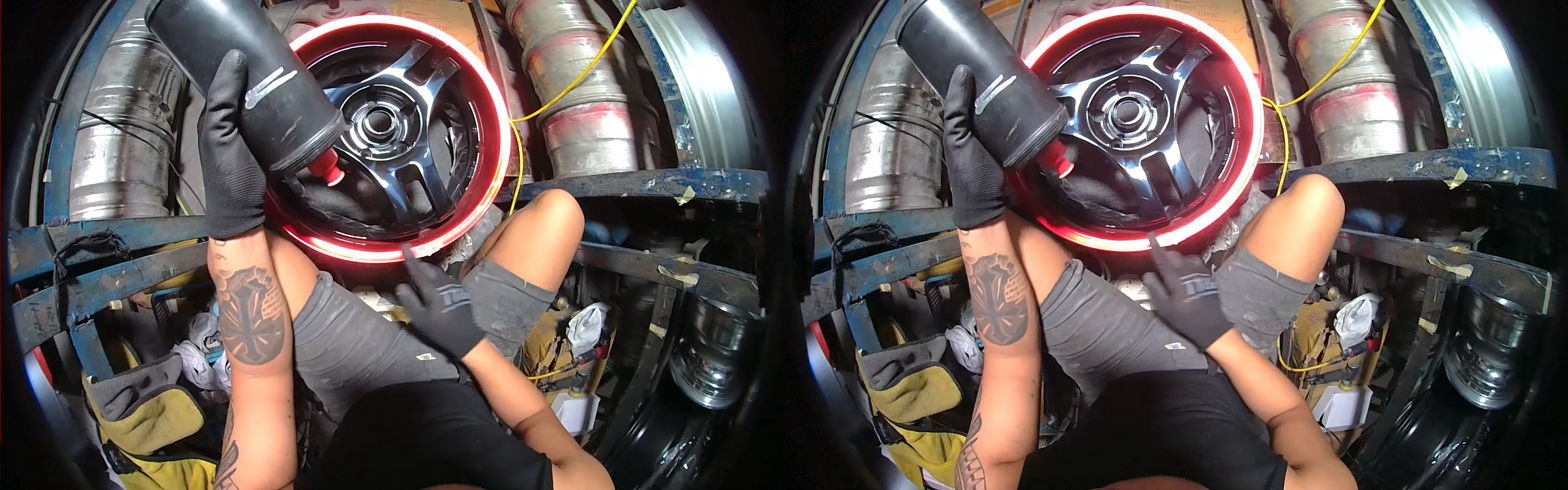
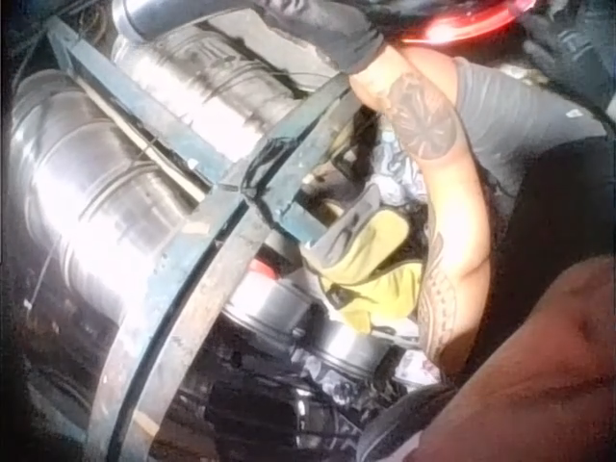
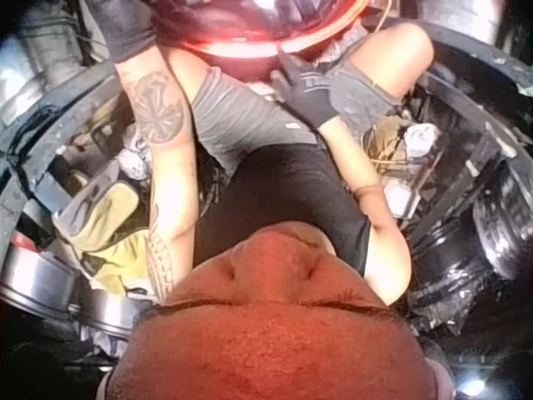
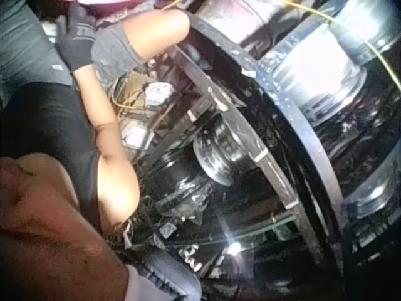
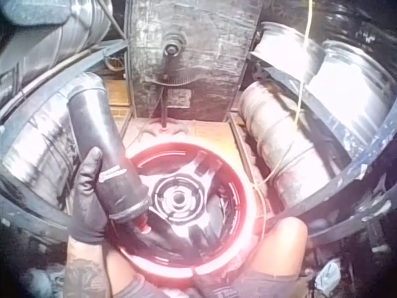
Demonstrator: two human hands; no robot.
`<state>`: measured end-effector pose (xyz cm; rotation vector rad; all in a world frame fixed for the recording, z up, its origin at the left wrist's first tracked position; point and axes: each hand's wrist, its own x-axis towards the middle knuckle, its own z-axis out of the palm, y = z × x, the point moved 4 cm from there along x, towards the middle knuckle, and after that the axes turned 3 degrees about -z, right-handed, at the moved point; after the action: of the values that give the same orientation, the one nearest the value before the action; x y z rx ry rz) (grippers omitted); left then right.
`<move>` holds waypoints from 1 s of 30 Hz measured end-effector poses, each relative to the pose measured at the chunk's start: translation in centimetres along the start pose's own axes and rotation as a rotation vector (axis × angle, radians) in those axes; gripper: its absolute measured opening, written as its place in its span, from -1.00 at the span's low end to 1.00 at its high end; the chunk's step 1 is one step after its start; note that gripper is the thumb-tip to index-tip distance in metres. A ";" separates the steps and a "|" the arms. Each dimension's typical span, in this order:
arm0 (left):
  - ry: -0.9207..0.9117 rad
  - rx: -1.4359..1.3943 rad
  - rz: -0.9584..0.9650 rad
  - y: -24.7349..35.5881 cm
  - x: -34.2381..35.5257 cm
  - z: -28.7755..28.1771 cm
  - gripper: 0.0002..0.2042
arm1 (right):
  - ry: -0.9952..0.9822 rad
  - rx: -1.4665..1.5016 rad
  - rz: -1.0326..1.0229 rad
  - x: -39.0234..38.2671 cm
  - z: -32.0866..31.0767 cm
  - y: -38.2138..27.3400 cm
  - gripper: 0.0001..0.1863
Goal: Polishing a car wheel rim using a hand-held power buffer.
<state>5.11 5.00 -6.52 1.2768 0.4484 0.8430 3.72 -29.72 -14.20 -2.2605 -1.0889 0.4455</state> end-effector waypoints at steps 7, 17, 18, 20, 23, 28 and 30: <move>-0.037 0.174 0.084 -0.3 -0.8 -1.6 -0.56 | -0.056 -0.011 0.021 0.4 -1.0 0.5 -0.28; 0.024 -0.228 -0.089 -0.4 0.2 -1.1 -0.58 | -0.019 -0.122 0.187 -2.0 -1.0 4.3 -0.17; 0.030 -0.178 -0.087 -0.3 0.3 -0.8 -0.58 | 0.008 -0.135 0.165 -2.2 -0.7 4.5 -0.14; 0.037 -0.302 -0.166 -0.3 0.5 -0.3 -0.60 | 0.070 -0.138 0.107 -1.9 0.5 5.1 -0.14; 0.007 -0.372 -0.214 -0.5 0.6 0.7 -0.60 | 0.068 -0.038 0.168 -1.8 2.7 5.6 -0.25; -0.052 -0.103 0.030 -1.0 -0.4 2.2 -0.59 | -0.102 0.024 -0.175 -1.1 3.0 4.2 -0.45; -0.076 -0.154 0.073 -1.0 -0.4 2.8 -0.56 | -0.154 0.146 -0.209 -0.4 1.8 4.1 -0.50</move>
<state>7.16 2.86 -6.80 1.1844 0.2722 0.8707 5.02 -31.40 -18.13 -1.9872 -1.3105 0.5994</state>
